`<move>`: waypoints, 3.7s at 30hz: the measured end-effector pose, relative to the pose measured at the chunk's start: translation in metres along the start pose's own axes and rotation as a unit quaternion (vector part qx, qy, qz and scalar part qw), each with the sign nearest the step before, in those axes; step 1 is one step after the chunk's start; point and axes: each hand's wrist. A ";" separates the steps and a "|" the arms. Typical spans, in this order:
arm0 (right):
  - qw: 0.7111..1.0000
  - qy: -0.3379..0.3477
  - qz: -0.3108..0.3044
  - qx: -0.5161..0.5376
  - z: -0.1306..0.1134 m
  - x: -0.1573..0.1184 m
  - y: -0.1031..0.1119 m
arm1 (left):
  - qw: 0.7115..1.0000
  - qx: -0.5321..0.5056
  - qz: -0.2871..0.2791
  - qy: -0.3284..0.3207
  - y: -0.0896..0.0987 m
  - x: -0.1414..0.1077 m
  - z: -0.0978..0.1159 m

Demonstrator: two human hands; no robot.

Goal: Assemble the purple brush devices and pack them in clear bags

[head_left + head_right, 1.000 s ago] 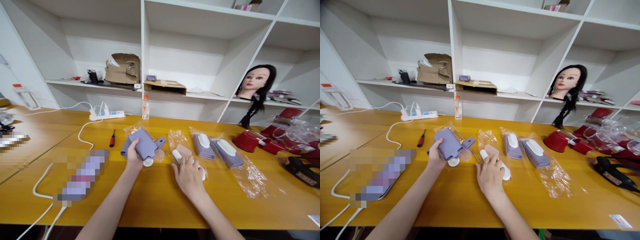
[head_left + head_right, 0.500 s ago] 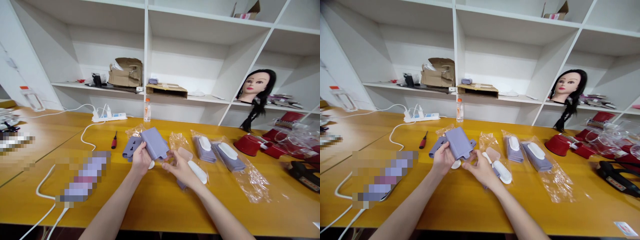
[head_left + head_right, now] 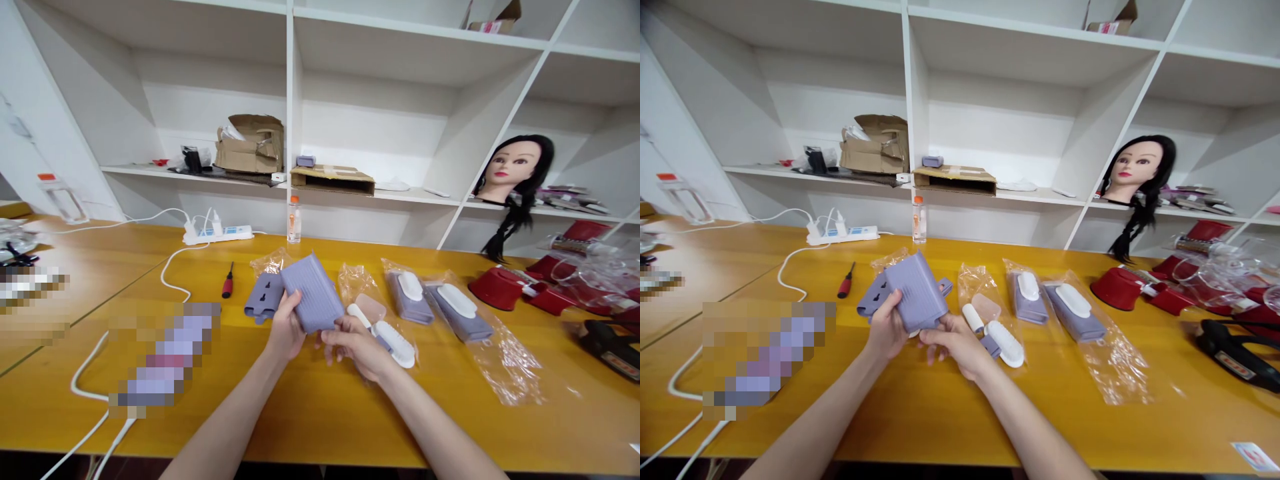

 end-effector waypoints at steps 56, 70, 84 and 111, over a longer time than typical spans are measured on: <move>0.744 0.277 0.286 -0.536 0.014 -0.038 0.015 | 0.981 -0.132 0.111 -0.085 0.005 0.017 0.006; 0.796 0.249 0.301 -0.463 0.021 -0.019 0.004 | 0.991 -0.119 -0.010 0.062 -0.007 -0.004 -0.003; 0.801 0.319 0.295 -0.412 0.025 -0.018 0.004 | 0.984 -0.158 -0.058 0.056 -0.005 -0.009 0.000; 0.755 0.358 0.313 -0.452 0.029 -0.027 0.002 | 0.989 -0.133 -0.041 0.055 -0.008 -0.011 -0.010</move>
Point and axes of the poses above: each hand's wrist, its own x-axis towards the middle knuckle, its own y-axis out of the back of the hand, z = x × y, and after that the axes turned 3 degrees about -x, right-handed
